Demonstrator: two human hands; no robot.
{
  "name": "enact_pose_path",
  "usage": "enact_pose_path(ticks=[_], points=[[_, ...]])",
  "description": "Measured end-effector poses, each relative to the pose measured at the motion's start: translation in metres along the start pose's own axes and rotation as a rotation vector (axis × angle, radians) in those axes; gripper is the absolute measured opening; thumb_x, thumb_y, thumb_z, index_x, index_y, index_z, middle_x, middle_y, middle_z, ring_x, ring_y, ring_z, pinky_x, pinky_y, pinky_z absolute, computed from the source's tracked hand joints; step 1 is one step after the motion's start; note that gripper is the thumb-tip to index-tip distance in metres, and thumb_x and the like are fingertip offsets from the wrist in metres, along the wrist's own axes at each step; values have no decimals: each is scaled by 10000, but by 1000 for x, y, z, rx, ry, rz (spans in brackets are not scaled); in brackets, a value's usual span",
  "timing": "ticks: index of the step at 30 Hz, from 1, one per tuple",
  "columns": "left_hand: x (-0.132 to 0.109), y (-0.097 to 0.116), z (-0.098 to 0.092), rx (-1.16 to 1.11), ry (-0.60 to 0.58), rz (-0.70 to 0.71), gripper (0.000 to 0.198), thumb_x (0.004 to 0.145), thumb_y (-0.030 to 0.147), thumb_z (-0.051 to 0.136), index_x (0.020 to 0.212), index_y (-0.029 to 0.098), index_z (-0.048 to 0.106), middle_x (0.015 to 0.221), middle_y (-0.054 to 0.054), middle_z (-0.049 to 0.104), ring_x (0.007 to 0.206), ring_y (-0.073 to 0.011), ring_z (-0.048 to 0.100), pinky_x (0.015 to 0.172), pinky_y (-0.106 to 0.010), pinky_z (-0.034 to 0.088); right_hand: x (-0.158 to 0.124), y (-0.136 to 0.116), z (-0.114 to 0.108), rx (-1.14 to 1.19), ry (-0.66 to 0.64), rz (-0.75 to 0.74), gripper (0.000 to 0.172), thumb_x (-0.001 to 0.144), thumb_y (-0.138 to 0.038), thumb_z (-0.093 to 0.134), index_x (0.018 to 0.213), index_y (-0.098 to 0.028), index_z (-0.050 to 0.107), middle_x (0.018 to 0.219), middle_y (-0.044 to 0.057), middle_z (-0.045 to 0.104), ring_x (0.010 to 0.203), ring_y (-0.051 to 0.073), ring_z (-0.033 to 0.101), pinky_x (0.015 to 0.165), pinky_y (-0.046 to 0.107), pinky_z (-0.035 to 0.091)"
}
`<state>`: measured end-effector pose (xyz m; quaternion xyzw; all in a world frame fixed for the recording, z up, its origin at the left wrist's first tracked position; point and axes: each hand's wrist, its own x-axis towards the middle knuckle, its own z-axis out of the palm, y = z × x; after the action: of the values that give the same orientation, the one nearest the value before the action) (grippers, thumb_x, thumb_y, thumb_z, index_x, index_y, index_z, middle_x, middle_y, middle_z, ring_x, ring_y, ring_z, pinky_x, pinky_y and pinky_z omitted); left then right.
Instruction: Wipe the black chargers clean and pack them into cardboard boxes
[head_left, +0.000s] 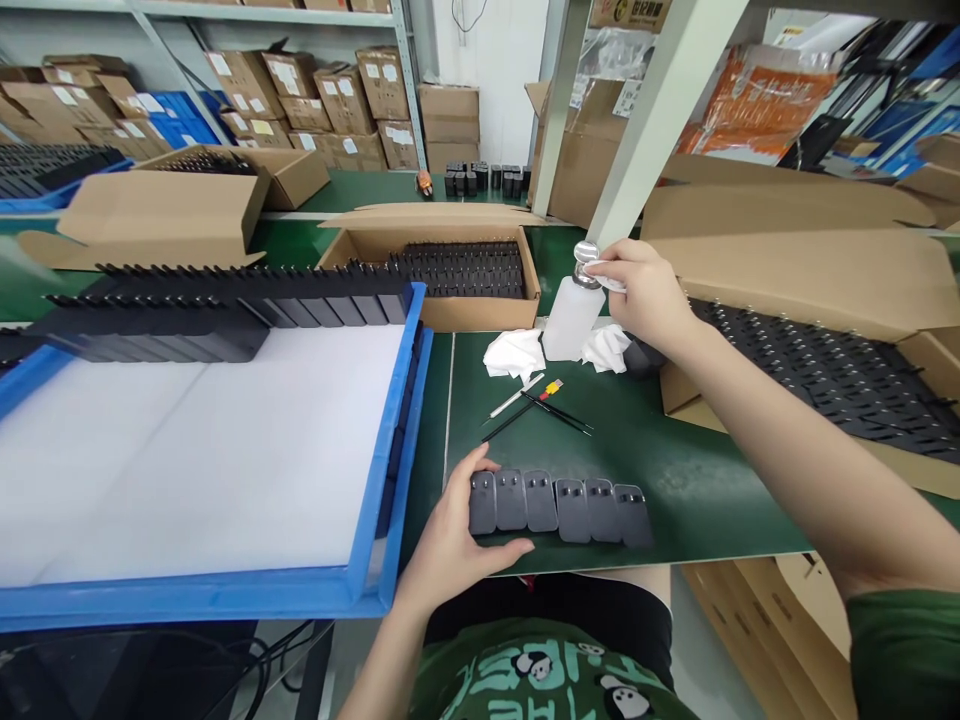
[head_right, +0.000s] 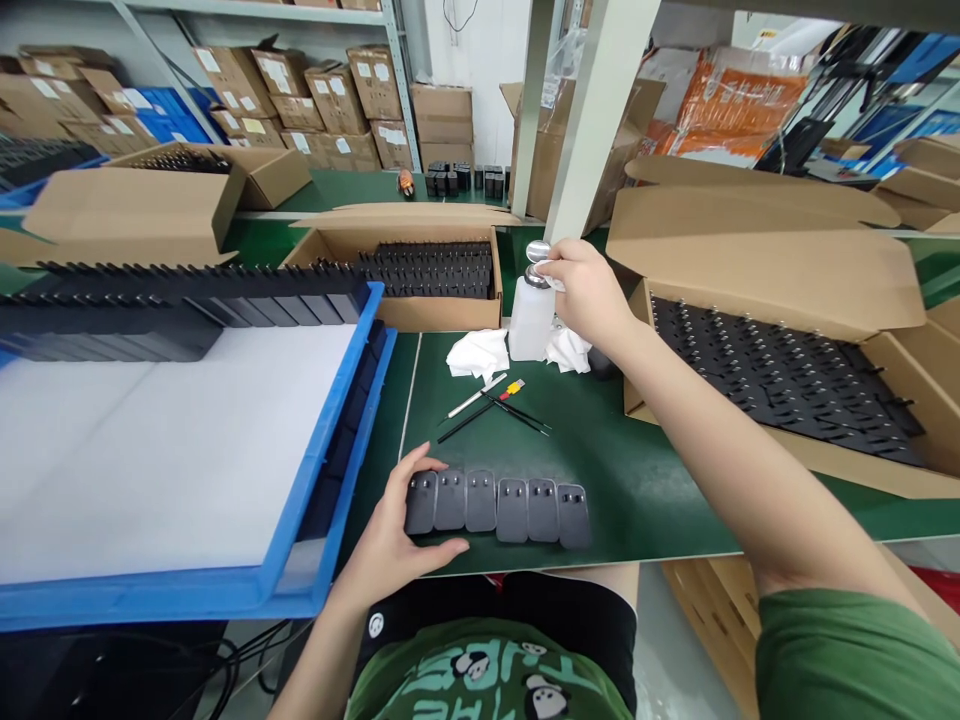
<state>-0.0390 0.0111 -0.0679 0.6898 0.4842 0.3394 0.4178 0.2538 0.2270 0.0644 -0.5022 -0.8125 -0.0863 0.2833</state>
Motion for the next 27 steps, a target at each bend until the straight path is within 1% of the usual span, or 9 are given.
enact_pose_path(ticks=[5, 9, 11, 13, 16, 18, 21, 24, 27], points=[[-1, 1, 0, -8, 22, 31, 994, 761, 351, 831, 1515, 413, 187, 1385, -64, 532, 1322, -285, 537, 1090, -497, 457, 7, -2, -3, 19, 17, 37, 369, 814, -66, 464, 982, -115, 788, 1033, 106, 723, 1045, 211, 662, 937, 350, 519], [-11, 2, 0, -32, 100, 24, 996, 760, 375, 833, 1526, 416, 198, 1499, -74, 457, 1405, -294, 467, 1145, -508, 420, -6, -21, -30, 48, 135, 104, 349, 817, -23, 503, 992, -115, 791, 1045, 121, 725, 1004, 191, 668, 878, 319, 517], [-16, 2, 0, -37, 136, 7, 979, 774, 373, 823, 1528, 414, 201, 1519, -72, 451, 1424, -287, 453, 1163, -504, 405, -35, -47, -51, 88, 248, 145, 308, 860, -63, 561, 1040, -160, 791, 1063, 100, 727, 1002, 177, 670, 851, 310, 504], [-20, 3, 1, -20, 142, -7, 949, 800, 358, 804, 1530, 411, 200, 1508, -70, 474, 1419, -276, 465, 1164, -496, 407, -81, -82, -72, 222, 327, 196, 310, 872, -85, 631, 1075, -258, 790, 1065, 47, 732, 995, 170, 677, 808, 311, 490], [-18, 3, 0, -1, 137, -31, 926, 824, 342, 786, 1539, 391, 199, 1467, -78, 519, 1389, -272, 504, 1148, -495, 422, -160, -134, -87, 539, 134, 326, 359, 842, -99, 674, 1058, -360, 791, 1046, 22, 697, 908, 170, 661, 653, 293, 491], [-13, 4, -1, 1, 124, -31, 965, 785, 371, 823, 1537, 381, 219, 1447, -84, 538, 1367, -291, 525, 1131, -506, 432, -207, -155, -83, 739, 96, 599, 266, 851, -163, 687, 986, -363, 800, 997, 31, 679, 817, 170, 662, 554, 274, 481], [-5, 6, -1, -7, 83, -37, 1030, 714, 406, 878, 1529, 381, 250, 1388, -79, 580, 1284, -300, 590, 1064, -492, 482, -257, -162, -60, 943, 265, 1003, 130, 813, -251, 756, 881, -348, 809, 979, 33, 690, 758, 158, 678, 520, 232, 496], [2, 8, 1, 2, 66, -46, 1016, 705, 394, 884, 1522, 374, 280, 1320, -68, 613, 1199, -281, 636, 1001, -454, 518, -280, -157, -37, 943, 406, 1090, 115, 813, -268, 763, 890, -337, 813, 1001, 51, 712, 827, 171, 704, 620, 254, 565], [5, 10, 3, 54, 63, -34, 990, 714, 405, 872, 1520, 358, 300, 1292, -67, 622, 1163, -277, 647, 964, -433, 533, -285, -155, -28, 923, 393, 1052, 106, 833, -268, 739, 901, -300, 815, 1004, 78, 714, 848, 190, 711, 622, 272, 573]])
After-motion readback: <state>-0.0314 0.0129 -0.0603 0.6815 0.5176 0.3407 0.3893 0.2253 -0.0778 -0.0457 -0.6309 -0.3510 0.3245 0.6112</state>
